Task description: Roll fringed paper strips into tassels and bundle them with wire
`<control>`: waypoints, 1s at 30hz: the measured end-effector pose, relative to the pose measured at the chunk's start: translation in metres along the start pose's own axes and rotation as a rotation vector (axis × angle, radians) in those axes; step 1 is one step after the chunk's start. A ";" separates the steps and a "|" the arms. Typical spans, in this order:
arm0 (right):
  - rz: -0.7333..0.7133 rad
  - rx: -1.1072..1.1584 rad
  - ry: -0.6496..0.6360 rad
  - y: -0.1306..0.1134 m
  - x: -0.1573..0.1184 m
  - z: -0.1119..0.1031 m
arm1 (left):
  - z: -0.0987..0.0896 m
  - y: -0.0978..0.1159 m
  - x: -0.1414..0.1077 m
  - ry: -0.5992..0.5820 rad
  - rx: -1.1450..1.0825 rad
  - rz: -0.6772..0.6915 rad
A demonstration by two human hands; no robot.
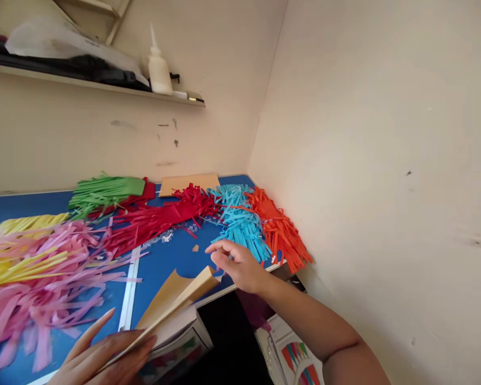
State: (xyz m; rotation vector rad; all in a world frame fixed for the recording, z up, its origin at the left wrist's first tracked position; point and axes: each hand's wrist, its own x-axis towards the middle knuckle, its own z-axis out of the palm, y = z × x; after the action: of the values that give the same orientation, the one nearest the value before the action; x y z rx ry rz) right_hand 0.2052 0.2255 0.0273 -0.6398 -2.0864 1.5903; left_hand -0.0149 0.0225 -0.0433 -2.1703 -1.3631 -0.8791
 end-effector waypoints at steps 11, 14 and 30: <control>0.114 -0.104 -0.221 0.015 0.045 0.024 | 0.004 -0.007 0.003 -0.047 -0.022 -0.287; 0.129 -0.003 -0.262 0.021 0.049 0.028 | 0.006 -0.010 0.006 -0.061 -0.056 -0.310; -0.937 -0.719 -0.256 0.033 0.070 0.019 | 0.016 -0.031 0.022 -0.153 -0.505 -0.417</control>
State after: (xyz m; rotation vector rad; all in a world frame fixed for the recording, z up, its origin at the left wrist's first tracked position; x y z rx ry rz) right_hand 0.1407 0.2606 -0.0053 0.3703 -2.5483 0.4038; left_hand -0.0313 0.0595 -0.0385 -2.3895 -1.8774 -1.3572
